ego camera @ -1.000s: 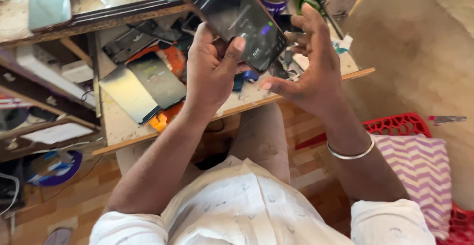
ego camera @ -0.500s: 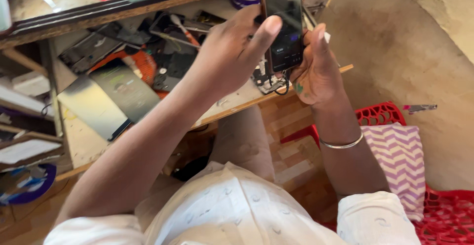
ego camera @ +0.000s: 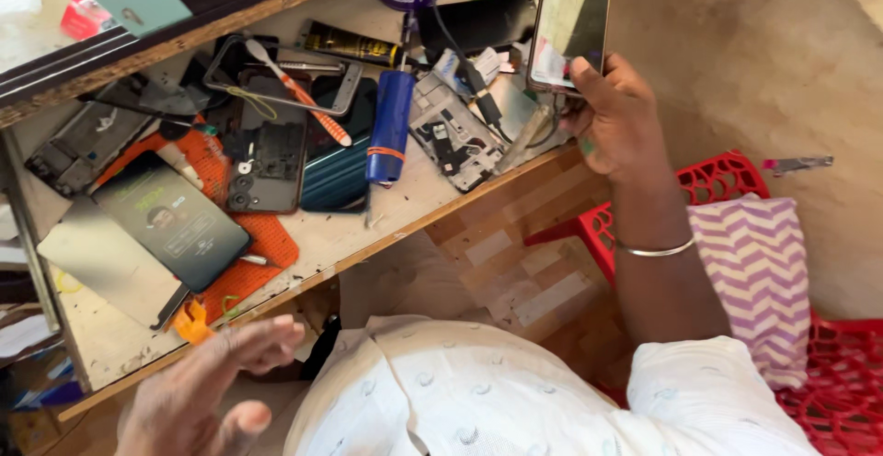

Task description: The person disassembles a smartphone, prying off the back cover and lifting the battery and internal components by hand. They peel adhesive from a replacement back panel, fit the new panel onto the phone body, then power the phone on and handle it while the screen lights up.

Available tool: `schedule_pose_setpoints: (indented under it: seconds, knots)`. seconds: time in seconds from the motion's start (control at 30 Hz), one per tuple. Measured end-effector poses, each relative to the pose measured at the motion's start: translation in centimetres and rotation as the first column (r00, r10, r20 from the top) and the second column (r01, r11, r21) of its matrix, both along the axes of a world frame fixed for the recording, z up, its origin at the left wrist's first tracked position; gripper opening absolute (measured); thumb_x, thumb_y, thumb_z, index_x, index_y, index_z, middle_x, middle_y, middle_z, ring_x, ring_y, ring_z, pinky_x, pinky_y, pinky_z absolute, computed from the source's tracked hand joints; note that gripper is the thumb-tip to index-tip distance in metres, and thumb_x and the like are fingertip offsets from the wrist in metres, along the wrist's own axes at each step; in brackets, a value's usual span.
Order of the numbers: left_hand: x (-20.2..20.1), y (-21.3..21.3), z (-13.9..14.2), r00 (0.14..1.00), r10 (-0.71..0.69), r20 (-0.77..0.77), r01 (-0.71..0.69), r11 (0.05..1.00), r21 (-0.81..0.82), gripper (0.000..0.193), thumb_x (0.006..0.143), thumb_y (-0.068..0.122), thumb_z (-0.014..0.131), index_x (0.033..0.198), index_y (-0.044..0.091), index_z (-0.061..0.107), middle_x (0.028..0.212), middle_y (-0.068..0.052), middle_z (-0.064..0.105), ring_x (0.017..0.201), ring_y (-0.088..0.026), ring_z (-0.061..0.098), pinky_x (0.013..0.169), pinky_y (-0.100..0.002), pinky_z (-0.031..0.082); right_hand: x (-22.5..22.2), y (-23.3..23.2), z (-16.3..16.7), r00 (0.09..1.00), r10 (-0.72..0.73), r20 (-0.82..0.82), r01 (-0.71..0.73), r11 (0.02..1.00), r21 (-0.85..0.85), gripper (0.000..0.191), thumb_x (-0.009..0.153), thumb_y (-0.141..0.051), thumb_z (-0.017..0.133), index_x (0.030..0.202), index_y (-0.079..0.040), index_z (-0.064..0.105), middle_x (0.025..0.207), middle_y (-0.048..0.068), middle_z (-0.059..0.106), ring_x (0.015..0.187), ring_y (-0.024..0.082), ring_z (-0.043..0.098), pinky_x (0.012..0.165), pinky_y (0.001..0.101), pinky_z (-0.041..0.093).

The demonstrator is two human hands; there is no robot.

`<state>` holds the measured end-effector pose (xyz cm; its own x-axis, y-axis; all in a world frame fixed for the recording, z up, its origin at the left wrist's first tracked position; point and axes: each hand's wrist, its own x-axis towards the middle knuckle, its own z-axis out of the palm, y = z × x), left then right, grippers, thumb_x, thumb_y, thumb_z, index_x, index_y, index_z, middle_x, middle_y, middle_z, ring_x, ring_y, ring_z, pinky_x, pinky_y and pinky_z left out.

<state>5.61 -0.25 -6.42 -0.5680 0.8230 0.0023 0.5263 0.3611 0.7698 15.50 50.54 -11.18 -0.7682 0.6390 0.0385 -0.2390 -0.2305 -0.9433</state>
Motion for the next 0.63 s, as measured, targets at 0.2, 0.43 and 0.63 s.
schedule_pose_setpoints:
  seconds: [0.2, 0.43, 0.63]
  knots:
    - [-1.1, -5.9, -5.3, 0.923, 0.013, 0.385, 0.000, 0.999, -0.034, 0.081, 0.087, 0.054, 0.066, 0.147, 0.001, 0.053, 0.133, -0.014, 0.067, 0.118, -0.028, 0.069, 0.100, -0.042, 0.058, -0.2, 1.1, 1.3, 0.963, 0.145, 0.228, -0.199, 0.952, 0.235, 0.039, 0.103, -0.026, 0.066, 0.130, 0.002, 0.065, 0.086, 0.001, 0.065, 0.066, 0.007, 0.057, 0.058, 0.0223, 0.046]
    - [-4.9, -11.4, -12.8, 0.722, -0.083, 0.687, 0.104, 0.995, 0.011, 0.084, 0.090, 0.052, 0.059, 0.153, 0.001, 0.037, 0.148, -0.018, 0.052, 0.130, -0.034, 0.059, 0.108, -0.047, 0.047, -0.2, -0.1, 4.1, 0.864, -0.238, 0.444, -0.092, 0.793, 0.602, 0.036, 0.112, -0.035, 0.060, 0.116, -0.002, 0.073, 0.075, 0.005, 0.058, 0.064, 0.011, 0.051, 0.058, 0.0269, 0.041]
    - [-7.0, -21.4, -24.4, 0.543, 0.019, 0.839, 0.001, 1.000, -0.024, 0.078, 0.093, 0.047, 0.056, 0.155, 0.004, 0.037, 0.151, -0.020, 0.051, 0.135, -0.037, 0.055, 0.113, -0.051, 0.039, 1.5, -3.1, 5.9, 0.987, -0.146, 0.073, -0.019, 0.342, 0.939, 0.037, 0.111, -0.041, 0.064, 0.114, -0.005, 0.071, 0.133, 0.016, 0.058, 0.125, 0.028, 0.056, 0.105, 0.0374, 0.046]
